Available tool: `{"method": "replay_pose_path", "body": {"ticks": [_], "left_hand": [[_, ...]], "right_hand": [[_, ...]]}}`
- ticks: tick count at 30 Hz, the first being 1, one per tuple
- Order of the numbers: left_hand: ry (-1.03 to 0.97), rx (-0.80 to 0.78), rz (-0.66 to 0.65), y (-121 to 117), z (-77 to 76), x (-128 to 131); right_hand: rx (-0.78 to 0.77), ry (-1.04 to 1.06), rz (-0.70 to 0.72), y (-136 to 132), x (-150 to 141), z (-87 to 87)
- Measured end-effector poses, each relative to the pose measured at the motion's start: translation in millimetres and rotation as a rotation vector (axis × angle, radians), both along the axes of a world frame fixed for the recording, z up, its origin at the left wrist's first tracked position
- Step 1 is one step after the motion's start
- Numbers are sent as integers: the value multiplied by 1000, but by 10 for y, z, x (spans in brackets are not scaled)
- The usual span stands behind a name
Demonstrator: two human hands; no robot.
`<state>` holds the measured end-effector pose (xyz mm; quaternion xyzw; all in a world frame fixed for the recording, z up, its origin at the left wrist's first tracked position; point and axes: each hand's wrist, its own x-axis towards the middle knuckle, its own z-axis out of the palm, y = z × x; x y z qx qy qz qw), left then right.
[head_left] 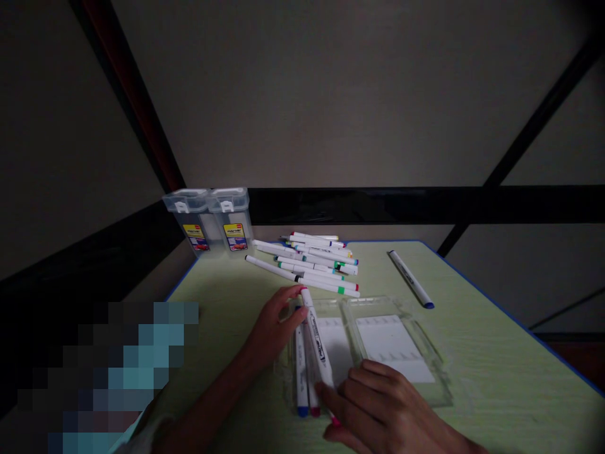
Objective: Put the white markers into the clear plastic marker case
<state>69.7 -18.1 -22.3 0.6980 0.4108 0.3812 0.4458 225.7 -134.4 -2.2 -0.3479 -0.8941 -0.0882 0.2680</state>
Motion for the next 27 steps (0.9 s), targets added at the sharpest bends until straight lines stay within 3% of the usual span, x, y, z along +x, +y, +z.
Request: {"method": "replay_pose_path", "body": {"ticks": [17, 27], "left_hand": [[49, 8, -77, 5, -27, 21], [116, 27, -57, -3, -21, 39]], "right_hand": [[8, -3, -34, 21, -40, -116], [28, -17, -37, 43, -46, -118]]}}
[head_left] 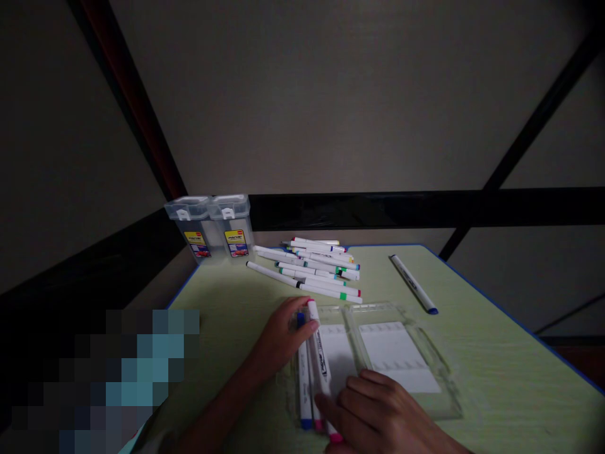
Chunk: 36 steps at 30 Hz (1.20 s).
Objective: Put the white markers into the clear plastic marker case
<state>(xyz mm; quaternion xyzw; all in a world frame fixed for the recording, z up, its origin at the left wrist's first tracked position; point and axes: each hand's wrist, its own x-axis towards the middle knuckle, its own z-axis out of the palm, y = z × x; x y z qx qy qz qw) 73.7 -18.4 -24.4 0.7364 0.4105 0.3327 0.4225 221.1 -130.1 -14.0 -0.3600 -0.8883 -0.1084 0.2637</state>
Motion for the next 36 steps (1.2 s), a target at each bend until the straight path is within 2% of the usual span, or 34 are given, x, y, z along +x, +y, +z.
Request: {"method": "replay_pose_path", "body": {"ticks": [9, 19, 25, 29, 36], "left_hand": [[35, 11, 28, 10, -17, 25], [37, -70, 32, 45, 18, 17], [17, -140, 30, 93, 70, 47], [-27, -219, -45, 139, 108, 84], [-40, -191, -40, 169, 45, 57]], "right_hand": [[-21, -12, 12, 24, 2, -45], [-138, 55, 31, 13, -3, -25], [-96, 74, 25, 27, 4, -47], [-74, 24, 31, 44, 14, -58], [-73, -15, 41, 58, 15, -48]]}}
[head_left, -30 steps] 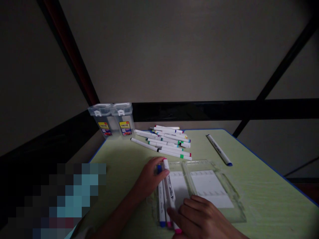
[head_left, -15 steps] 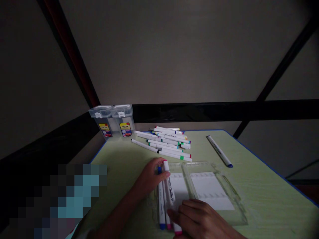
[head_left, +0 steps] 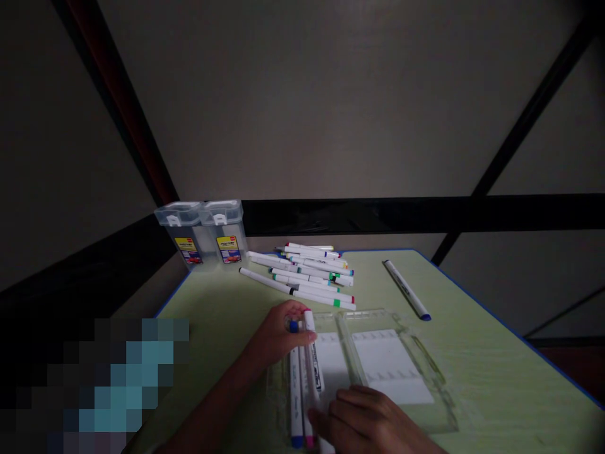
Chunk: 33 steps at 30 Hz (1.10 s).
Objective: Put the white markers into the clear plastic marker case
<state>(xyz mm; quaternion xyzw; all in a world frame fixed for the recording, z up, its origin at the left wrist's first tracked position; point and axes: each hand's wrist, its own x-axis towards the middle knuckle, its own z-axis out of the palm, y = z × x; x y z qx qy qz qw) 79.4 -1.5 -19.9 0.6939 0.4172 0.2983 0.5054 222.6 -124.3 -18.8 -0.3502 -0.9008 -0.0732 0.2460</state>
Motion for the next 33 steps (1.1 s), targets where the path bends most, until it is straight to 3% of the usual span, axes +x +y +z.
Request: {"method": "replay_pose_path", "body": {"ticks": [10, 15, 27, 33], "left_hand": [[28, 0, 22, -31, 4, 1], [32, 8, 20, -46, 34, -4], [16, 48, 39, -50, -23, -19], [35, 38, 30, -64, 24, -17]], "right_hand": [[126, 95, -8, 26, -39, -91], [23, 15, -1, -3, -4, -19], [37, -21, -34, 3, -12, 13], [67, 3, -37, -12, -32, 22]]}}
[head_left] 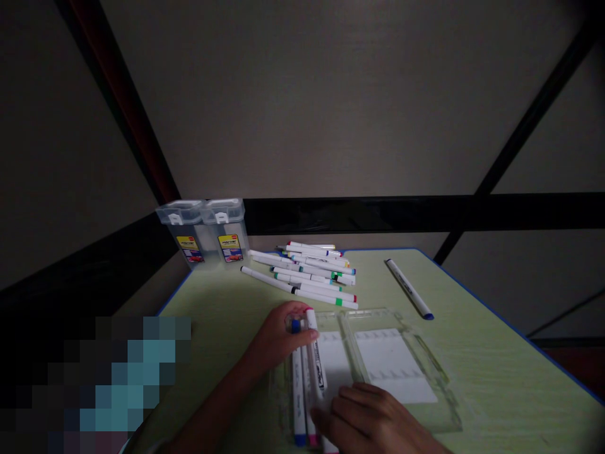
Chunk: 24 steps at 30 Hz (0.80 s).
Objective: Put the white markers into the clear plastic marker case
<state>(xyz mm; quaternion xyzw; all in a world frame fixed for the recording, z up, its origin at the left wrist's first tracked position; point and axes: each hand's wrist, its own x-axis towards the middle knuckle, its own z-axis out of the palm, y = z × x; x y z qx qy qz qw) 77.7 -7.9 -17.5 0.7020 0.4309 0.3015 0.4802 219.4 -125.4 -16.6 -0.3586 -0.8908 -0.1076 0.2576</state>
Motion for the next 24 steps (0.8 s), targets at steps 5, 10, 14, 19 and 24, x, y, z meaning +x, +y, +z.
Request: {"method": "replay_pose_path", "body": {"ticks": [5, 10, 14, 19, 24], "left_hand": [[14, 30, 2, -2, 10, 1], [-11, 70, 14, 1, 7, -3], [-52, 85, 60, 10, 17, 9], [-188, 115, 131, 61, 15, -2], [-360, 126, 264, 69, 67, -37]], "right_hand": [[13, -25, -4, -6, 12, -14], [-71, -45, -19, -21, 22, -16], [-101, 39, -32, -50, 28, 43], [-243, 33, -116, -67, 64, 141], [-333, -88, -318, -7, 128, 198]]}}
